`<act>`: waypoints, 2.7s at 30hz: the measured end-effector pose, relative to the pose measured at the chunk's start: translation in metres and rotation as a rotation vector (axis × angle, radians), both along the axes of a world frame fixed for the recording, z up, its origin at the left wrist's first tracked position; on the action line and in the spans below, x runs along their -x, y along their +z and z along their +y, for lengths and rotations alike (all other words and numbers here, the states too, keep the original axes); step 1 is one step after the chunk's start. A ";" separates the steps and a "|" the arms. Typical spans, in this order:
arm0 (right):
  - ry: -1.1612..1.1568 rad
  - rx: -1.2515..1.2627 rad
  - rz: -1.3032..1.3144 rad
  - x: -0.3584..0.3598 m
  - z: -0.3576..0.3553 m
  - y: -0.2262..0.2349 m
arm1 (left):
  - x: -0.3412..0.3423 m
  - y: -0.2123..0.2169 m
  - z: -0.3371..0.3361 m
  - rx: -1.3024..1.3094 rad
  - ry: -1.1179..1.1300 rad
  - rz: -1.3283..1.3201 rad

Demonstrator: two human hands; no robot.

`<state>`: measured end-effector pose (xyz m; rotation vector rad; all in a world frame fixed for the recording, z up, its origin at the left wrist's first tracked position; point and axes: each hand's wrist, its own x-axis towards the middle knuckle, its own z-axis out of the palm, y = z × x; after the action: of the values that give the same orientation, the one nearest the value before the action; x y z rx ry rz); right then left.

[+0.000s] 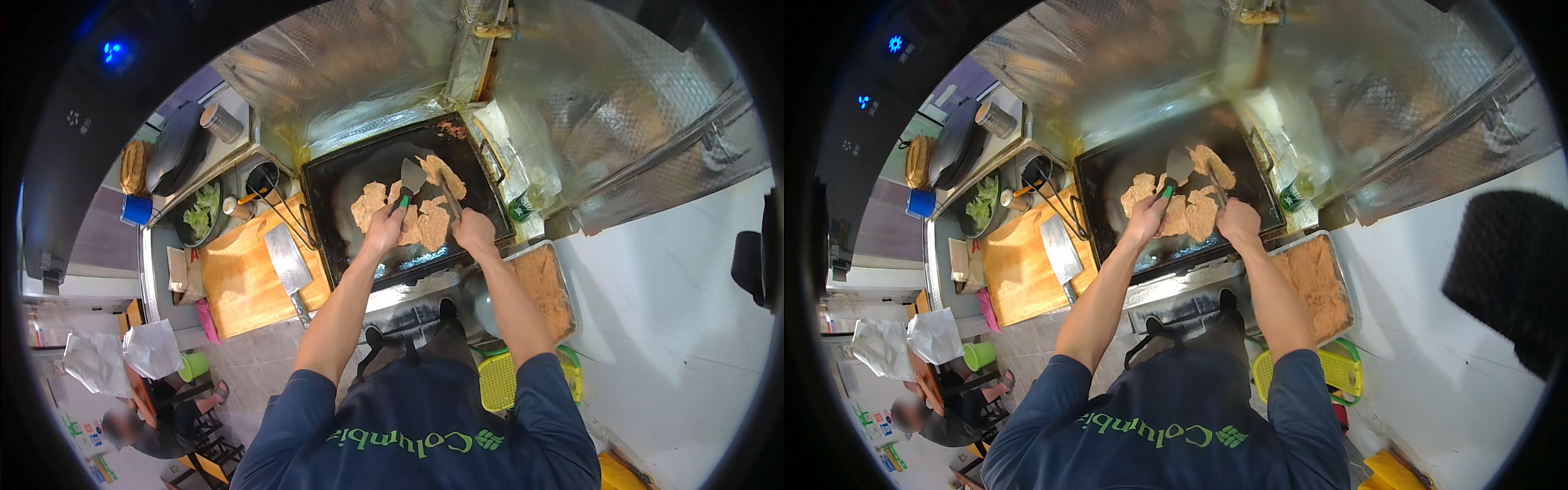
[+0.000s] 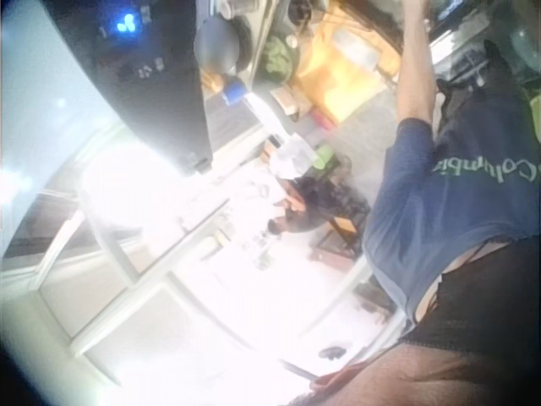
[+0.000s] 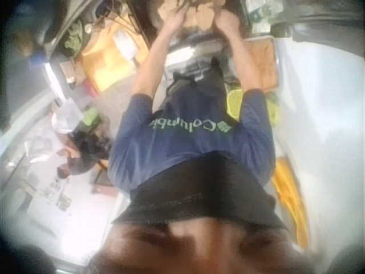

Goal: The person scrapes a flat-top griddle, then uses a spatula and tongs to scoop and spread a paste-like food onto the hot surface. They repeatedly flip and rearrange the cooking pieces. The person also handles a round bread item and a small container, placing them on a cutting board.

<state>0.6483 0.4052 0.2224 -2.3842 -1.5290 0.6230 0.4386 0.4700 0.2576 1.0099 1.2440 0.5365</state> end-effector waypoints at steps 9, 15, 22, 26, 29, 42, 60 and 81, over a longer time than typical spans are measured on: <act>0.112 -0.020 -0.032 -0.001 0.012 0.005 | 0.014 0.001 0.016 0.100 -0.138 0.193; 0.172 0.029 -0.043 -0.001 -0.011 0.009 | 0.038 0.000 0.000 -0.108 -0.105 0.322; 0.091 -0.004 -0.028 -0.009 -0.024 0.016 | 0.028 0.007 -0.010 -0.108 -0.101 0.226; 0.122 0.065 -0.092 -0.023 -0.027 0.018 | 0.010 -0.013 0.009 -0.077 -0.173 0.330; 0.151 0.059 -0.116 -0.026 -0.037 0.024 | 0.003 -0.014 0.011 -0.174 -0.087 0.262; 0.212 0.039 0.006 -0.007 -0.004 0.002 | 0.055 0.011 -0.004 -0.018 -0.002 0.236; 0.183 0.002 -0.023 0.001 -0.008 0.005 | 0.058 0.010 -0.009 -0.123 -0.060 0.231; 0.099 0.010 0.028 -0.009 0.017 0.001 | 0.026 0.001 0.000 0.218 0.037 -0.021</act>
<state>0.6571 0.4218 0.2231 -2.3083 -1.6436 0.6844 0.4129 0.4703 0.2584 0.7977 1.2743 0.4289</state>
